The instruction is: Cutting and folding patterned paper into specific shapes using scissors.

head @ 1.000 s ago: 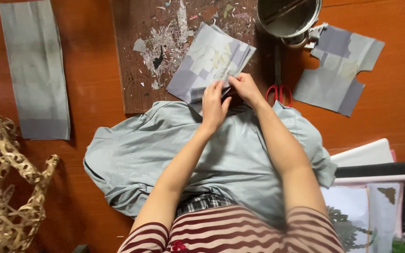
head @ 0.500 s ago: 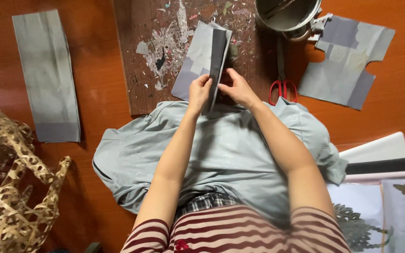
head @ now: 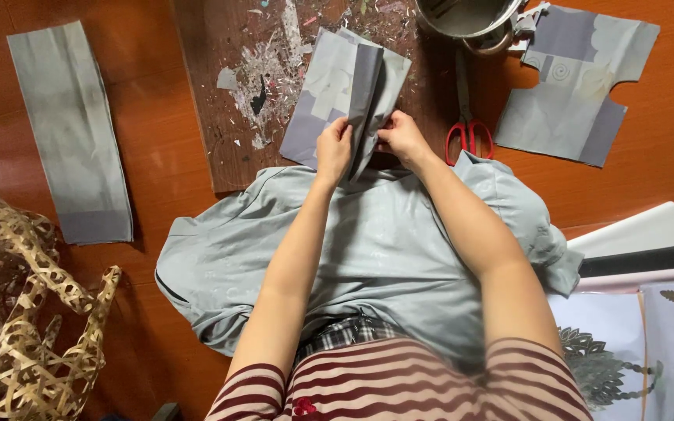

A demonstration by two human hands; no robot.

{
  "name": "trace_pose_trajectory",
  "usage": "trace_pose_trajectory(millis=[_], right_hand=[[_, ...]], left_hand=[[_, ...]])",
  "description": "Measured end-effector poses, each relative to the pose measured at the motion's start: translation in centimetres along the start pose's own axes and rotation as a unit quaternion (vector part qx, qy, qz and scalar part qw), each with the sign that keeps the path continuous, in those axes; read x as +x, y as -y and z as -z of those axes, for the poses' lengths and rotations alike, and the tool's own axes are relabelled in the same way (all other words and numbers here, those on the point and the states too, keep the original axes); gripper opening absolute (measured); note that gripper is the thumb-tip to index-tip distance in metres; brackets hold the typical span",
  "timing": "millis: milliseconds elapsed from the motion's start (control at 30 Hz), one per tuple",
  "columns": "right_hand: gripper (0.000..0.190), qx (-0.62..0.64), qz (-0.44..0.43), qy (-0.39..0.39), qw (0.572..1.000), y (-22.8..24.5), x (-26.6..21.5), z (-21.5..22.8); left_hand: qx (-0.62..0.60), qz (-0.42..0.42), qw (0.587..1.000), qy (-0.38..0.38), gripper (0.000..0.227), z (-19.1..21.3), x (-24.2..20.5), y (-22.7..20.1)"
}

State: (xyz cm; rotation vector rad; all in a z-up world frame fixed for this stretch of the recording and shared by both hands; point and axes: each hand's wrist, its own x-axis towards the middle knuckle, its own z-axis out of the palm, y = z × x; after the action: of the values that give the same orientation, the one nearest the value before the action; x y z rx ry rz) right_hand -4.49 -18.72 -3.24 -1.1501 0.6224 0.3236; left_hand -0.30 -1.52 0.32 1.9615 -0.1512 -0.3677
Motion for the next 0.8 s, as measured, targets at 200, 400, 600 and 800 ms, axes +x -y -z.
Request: trace_pose_trajectory(millis=[200,400,600,800], right_hand=[[0.018,0.047,-0.026,0.016,0.998,2.0,-1.4,-0.9],[0.016,0.007,-0.002,-0.010,1.000,0.2,-0.2,0.2],[0.015,0.109,-0.011,0.020,0.994,1.5,-1.4,0.0],[0.023,-0.020,0.098,-0.012,0.995,-1.9,2.4,2.8]], left_hand=[[0.075,-0.055,0.996,0.012,0.022,-0.9,-0.7,0.7],[0.162,-0.124,0.979,0.026,0.025,-1.6,-1.7,-1.1],[0.271,-0.159,0.949,0.039,0.041,-2.9,-2.9,-2.2],[0.222,-0.215,0.948,0.074,0.063,-3.2,-4.6,2.0]])
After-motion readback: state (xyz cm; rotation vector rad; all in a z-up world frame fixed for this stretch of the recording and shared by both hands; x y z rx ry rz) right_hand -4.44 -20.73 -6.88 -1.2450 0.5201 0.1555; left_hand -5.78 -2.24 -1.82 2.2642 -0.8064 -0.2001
